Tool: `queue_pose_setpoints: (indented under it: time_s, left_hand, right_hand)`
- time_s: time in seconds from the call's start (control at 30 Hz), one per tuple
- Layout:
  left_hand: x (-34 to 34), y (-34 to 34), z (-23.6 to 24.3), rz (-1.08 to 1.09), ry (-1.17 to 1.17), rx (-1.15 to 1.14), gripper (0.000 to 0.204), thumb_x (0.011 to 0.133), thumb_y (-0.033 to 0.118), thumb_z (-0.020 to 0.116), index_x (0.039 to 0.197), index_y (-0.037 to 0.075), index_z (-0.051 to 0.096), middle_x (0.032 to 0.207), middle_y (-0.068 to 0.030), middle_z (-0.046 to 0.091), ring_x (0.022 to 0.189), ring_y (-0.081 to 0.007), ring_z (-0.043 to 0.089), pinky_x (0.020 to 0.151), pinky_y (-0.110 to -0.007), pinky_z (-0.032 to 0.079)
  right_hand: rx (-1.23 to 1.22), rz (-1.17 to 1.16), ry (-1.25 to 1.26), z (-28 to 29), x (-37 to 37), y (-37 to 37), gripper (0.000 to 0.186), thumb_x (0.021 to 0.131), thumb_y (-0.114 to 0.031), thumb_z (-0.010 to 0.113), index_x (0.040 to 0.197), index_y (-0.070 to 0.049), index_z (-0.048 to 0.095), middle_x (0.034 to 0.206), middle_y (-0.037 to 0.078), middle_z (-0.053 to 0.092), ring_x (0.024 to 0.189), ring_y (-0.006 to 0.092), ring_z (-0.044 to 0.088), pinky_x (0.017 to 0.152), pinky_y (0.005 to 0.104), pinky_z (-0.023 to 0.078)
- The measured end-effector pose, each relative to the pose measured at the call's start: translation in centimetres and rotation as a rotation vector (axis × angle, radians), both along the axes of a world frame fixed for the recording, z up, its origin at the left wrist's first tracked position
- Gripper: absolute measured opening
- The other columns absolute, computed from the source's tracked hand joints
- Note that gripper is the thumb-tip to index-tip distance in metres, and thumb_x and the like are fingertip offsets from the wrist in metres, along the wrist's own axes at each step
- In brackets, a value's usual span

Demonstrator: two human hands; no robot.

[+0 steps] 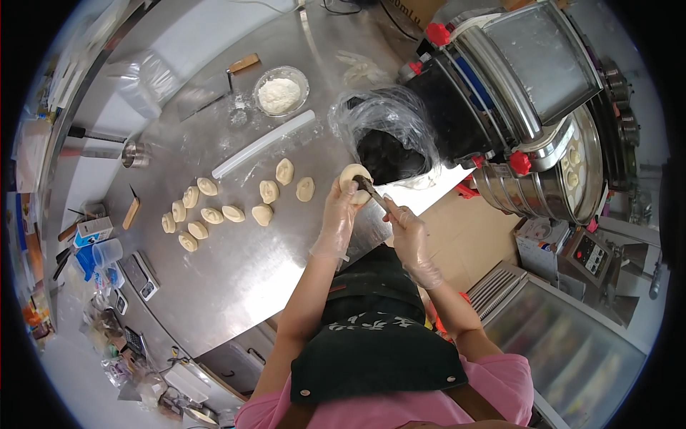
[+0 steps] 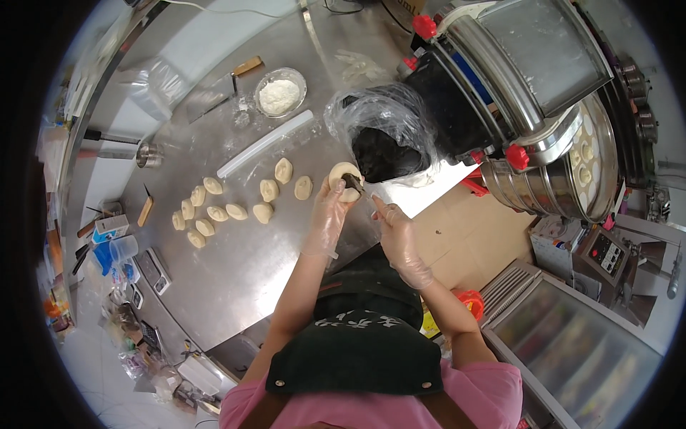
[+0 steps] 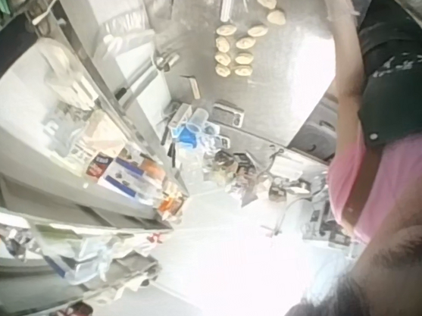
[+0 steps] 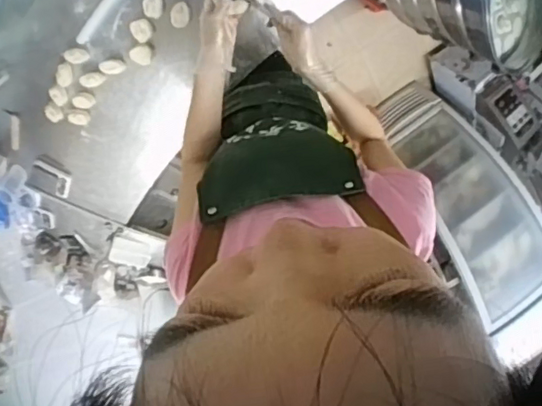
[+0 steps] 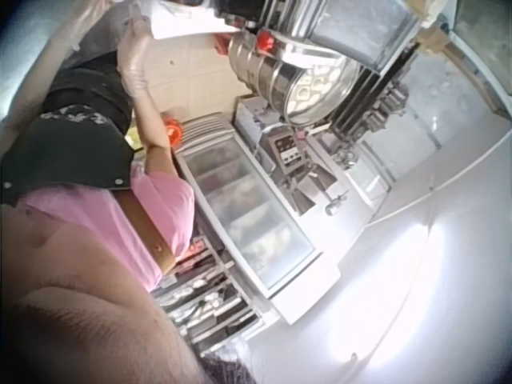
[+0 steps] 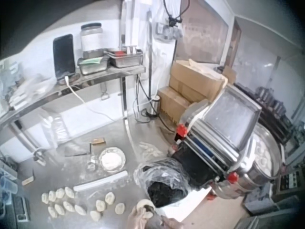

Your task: The person fills small pieces of flattened dough with a dark filling using a spoon, pinches the dough closed, rolls it into a ball between their hands, and places it onto a steamer tray.

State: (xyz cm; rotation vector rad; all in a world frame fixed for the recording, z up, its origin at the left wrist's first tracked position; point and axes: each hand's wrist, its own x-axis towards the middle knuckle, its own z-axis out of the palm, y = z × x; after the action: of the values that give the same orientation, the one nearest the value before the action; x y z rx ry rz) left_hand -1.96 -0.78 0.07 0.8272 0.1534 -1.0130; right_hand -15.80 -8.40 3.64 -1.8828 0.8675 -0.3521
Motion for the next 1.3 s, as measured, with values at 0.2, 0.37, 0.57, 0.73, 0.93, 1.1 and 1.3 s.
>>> queue_pose_setpoints:
  time_s: [0.2,0.37,0.57,0.73,0.93,1.1,1.3]
  left_hand:
    - [-0.3,0.5,-0.4,0.032,-0.14,0.155,0.03,0.094,0.008,0.057,0.124,0.007,0.051,0.113,-0.0056,0.061,0.102,-0.0154,0.062,0.091,-0.031,0.051]
    - [0.7,0.3,-0.2,0.069,0.128,0.096,0.033,0.091,0.002,0.053,0.123,0.005,0.048,0.115,-0.01,0.057,0.105,-0.0204,0.061,0.095,-0.037,0.051]
    - [0.0,0.4,0.8,0.055,0.227,-0.192,0.038,0.095,0.017,0.057,0.128,0.003,0.045,0.127,-0.0168,0.053,0.125,-0.0295,0.05,0.102,-0.045,0.047]
    - [0.4,0.3,-0.9,0.07,0.099,-0.041,0.036,0.093,0.007,0.058,0.127,0.004,0.047,0.12,-0.0147,0.058,0.118,-0.0307,0.057,0.102,-0.045,0.047]
    - [1.3,1.1,-2.1,0.104,0.23,0.015,0.04,0.086,-0.002,0.064,0.121,0.008,0.048,0.111,-0.0081,0.059,0.108,-0.0251,0.061,0.093,-0.04,0.052]
    - [0.8,1.6,-3.8,0.1,0.201,0.026,0.041,0.085,-0.004,0.064,0.121,0.007,0.048,0.111,-0.0052,0.059,0.104,-0.0172,0.06,0.094,-0.036,0.05]
    - [0.7,0.9,-2.7,0.08,0.185,-0.033,0.042,0.084,-0.003,0.064,0.122,0.006,0.048,0.113,-0.0063,0.059,0.107,-0.0186,0.059,0.096,-0.037,0.049]
  right_hand:
    - [-0.327,0.078,-0.002,1.9,0.4,1.2,0.035,0.086,0.009,0.055,0.118,0.0,0.066,0.084,0.014,0.062,0.071,0.0222,0.063,0.065,0.0285,0.049]
    - [-0.247,-0.079,-0.124,0.3,-0.4,1.5,0.036,0.083,0.011,0.056,0.116,0.0,0.067,0.084,0.015,0.062,0.07,0.0251,0.064,0.062,0.03,0.049]
    - [-0.574,0.089,0.192,0.6,-0.2,3.3,0.045,0.079,0.004,0.059,0.121,-0.008,0.066,0.091,0.01,0.061,0.068,0.0264,0.064,0.056,0.0354,0.052]
    - [-0.68,0.179,0.207,1.6,-1.4,1.9,0.045,0.08,0.006,0.057,0.122,-0.008,0.065,0.094,0.012,0.063,0.072,0.0277,0.064,0.058,0.0358,0.052]
    - [-0.633,-0.067,0.374,-1.6,-1.0,-6.2,0.048,0.083,0.007,0.054,0.126,-0.012,0.063,0.079,0.014,0.061,0.067,0.0286,0.062,0.061,0.0374,0.051]
    - [-0.735,0.047,0.532,-2.9,0.1,-8.7,0.046,0.084,0.005,0.055,0.124,-0.015,0.066,0.077,0.011,0.06,0.066,0.0266,0.063,0.059,0.0374,0.051]
    - [-0.435,0.026,0.223,-7.6,-1.1,-10.1,0.042,0.086,0.006,0.053,0.122,-0.011,0.067,0.078,0.008,0.062,0.059,0.0164,0.056,0.058,0.0291,0.048]
